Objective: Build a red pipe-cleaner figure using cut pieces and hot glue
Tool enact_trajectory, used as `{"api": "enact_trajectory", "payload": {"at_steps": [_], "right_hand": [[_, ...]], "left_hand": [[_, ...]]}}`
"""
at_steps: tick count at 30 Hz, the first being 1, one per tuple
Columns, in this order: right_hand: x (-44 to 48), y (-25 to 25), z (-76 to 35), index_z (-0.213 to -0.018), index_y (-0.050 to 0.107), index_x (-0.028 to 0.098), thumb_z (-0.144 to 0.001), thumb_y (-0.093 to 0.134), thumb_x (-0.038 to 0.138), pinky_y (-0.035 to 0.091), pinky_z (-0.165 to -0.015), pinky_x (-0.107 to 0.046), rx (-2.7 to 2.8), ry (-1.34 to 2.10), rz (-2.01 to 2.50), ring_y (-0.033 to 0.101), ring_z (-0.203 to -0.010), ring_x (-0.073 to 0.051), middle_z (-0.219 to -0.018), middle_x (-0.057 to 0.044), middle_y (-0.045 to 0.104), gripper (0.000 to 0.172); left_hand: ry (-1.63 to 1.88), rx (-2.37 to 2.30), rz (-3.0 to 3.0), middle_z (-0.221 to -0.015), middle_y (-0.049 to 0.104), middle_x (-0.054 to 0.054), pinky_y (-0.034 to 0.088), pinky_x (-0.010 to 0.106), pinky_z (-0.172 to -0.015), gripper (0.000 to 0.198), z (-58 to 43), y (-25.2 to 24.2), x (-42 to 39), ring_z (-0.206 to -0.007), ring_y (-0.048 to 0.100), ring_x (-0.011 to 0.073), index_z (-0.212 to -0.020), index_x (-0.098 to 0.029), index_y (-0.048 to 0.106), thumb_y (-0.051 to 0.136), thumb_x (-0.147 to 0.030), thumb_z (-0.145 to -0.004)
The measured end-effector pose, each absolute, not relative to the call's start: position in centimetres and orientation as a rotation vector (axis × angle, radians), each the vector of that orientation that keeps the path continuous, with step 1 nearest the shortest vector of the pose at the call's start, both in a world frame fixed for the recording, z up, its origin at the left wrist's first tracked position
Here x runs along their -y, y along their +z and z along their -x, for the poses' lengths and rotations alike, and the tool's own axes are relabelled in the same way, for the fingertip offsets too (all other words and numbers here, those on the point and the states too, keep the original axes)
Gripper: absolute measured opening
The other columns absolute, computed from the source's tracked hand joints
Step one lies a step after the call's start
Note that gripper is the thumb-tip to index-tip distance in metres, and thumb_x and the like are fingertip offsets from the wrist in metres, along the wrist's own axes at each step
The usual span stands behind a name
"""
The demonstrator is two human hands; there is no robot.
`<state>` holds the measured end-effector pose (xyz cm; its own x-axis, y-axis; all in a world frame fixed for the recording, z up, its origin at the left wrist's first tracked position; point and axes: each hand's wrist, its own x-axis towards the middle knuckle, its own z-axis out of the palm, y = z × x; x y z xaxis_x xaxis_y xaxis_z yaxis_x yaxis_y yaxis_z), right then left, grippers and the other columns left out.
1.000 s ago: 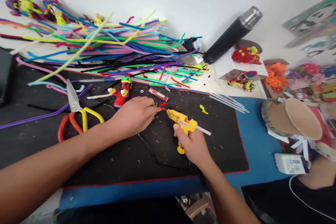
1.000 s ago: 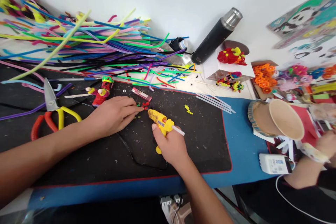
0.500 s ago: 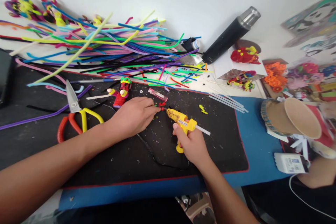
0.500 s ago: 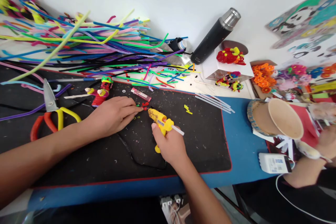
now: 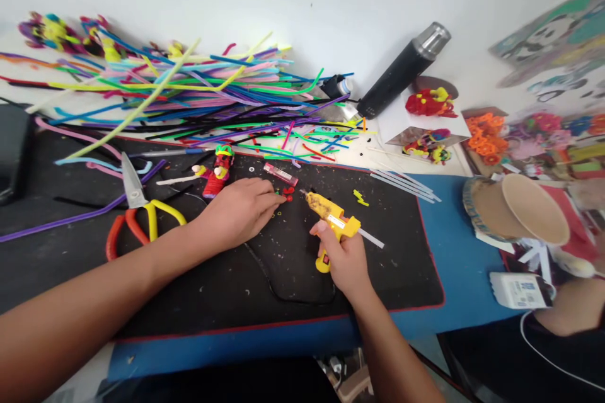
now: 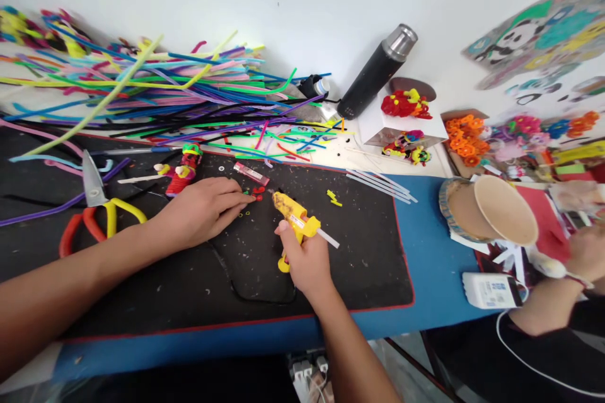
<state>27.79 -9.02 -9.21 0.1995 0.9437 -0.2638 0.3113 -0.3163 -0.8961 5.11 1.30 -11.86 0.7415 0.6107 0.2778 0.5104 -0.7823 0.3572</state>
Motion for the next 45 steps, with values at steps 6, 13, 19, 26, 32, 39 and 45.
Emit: {"api": "enact_trajectory", "payload": {"at_steps": [6, 13, 19, 26, 32, 39, 45], "right_hand": [[9.3, -9.8, -28.1, -0.083, 0.074, 0.018, -0.095, 0.062, 0.062, 0.042, -0.044, -0.024, 1.085, 1.143, 1.640, 0.049, -0.039, -0.013, -0.046, 0.004, 0.053, 0.047], [9.2, -9.9, -28.1, -0.084, 0.075, 0.017, -0.093, 0.063, 0.063, 0.043, -0.045, -0.023, 1.078, 1.135, 1.641, 0.050, -0.040, -0.012, -0.047, 0.004, 0.054, 0.049], [9.4, -9.6, -28.1, -0.084, 0.074, 0.017, -0.093, 0.062, 0.062, 0.045, -0.047, -0.025, 1.096, 1.140, 1.635, 0.051, -0.041, -0.013, -0.048, 0.004, 0.054, 0.048], [9.3, -9.3, -28.0, -0.085, 0.073, 0.018, -0.092, 0.063, 0.060, 0.045, -0.047, -0.025, 1.099, 1.136, 1.638, 0.053, -0.043, -0.014, -0.050, 0.004, 0.055, 0.044], [9.5, -9.5, -28.0, -0.086, 0.073, 0.017, -0.092, 0.063, 0.058, 0.045, -0.048, -0.025, 1.091, 1.148, 1.612, 0.052, -0.043, -0.014, -0.051, 0.004, 0.055, 0.043], [9.7, -9.6, -28.1, -0.087, 0.075, 0.017, -0.093, 0.063, 0.058, 0.047, -0.049, -0.026, 1.097, 1.148, 1.628, 0.055, -0.044, -0.015, -0.051, 0.003, 0.056, 0.043], [9.8, -9.8, -28.1, -0.088, 0.076, 0.018, -0.093, 0.064, 0.056, 0.049, -0.050, -0.026, 1.093, 1.154, 1.634, 0.056, -0.046, -0.015, -0.053, 0.003, 0.058, 0.041]], "left_hand": [[0.498, -0.933, -2.594, -0.098, 0.076, 0.010, 0.058, 0.043, -0.085, 0.030, -5.1, -11.5, -1.5, -0.091, 0.072, 0.0278, -0.114, -0.016, 0.076, 0.049, -0.025, -0.107], [0.438, -0.986, -2.510, -0.096, 0.077, 0.007, 0.057, 0.038, -0.082, 0.022, -5.3, -11.1, -1.8, -0.089, 0.072, 0.0252, -0.097, -0.020, 0.073, 0.052, -0.022, -0.102], [0.356, -1.037, -2.457, -0.099, 0.077, 0.006, 0.057, 0.037, -0.080, 0.020, -5.1, -9.9, -1.7, -0.088, 0.073, 0.0236, -0.099, -0.021, 0.071, 0.051, -0.024, -0.100], [0.210, -0.957, -2.605, -0.101, 0.072, 0.007, 0.056, 0.038, -0.086, 0.016, -4.6, -9.0, -0.6, -0.095, 0.070, 0.0247, -0.101, -0.021, 0.072, 0.056, -0.023, -0.102], [0.173, -0.948, -2.670, -0.097, 0.070, 0.007, 0.055, 0.038, -0.085, 0.016, -5.0, -8.9, -0.5, -0.094, 0.068, 0.0259, -0.096, -0.019, 0.073, 0.058, -0.021, -0.102], [0.148, -0.910, -2.719, -0.093, 0.068, 0.008, 0.054, 0.038, -0.080, 0.021, -5.1, -8.6, -0.5, -0.088, 0.067, 0.0254, -0.093, -0.018, 0.072, 0.054, -0.022, -0.103], [0.129, -0.900, -2.677, -0.095, 0.068, 0.008, 0.055, 0.038, -0.081, 0.022, -5.0, -8.6, -0.8, -0.090, 0.068, 0.0252, -0.093, -0.019, 0.071, 0.052, -0.025, -0.103]]}}
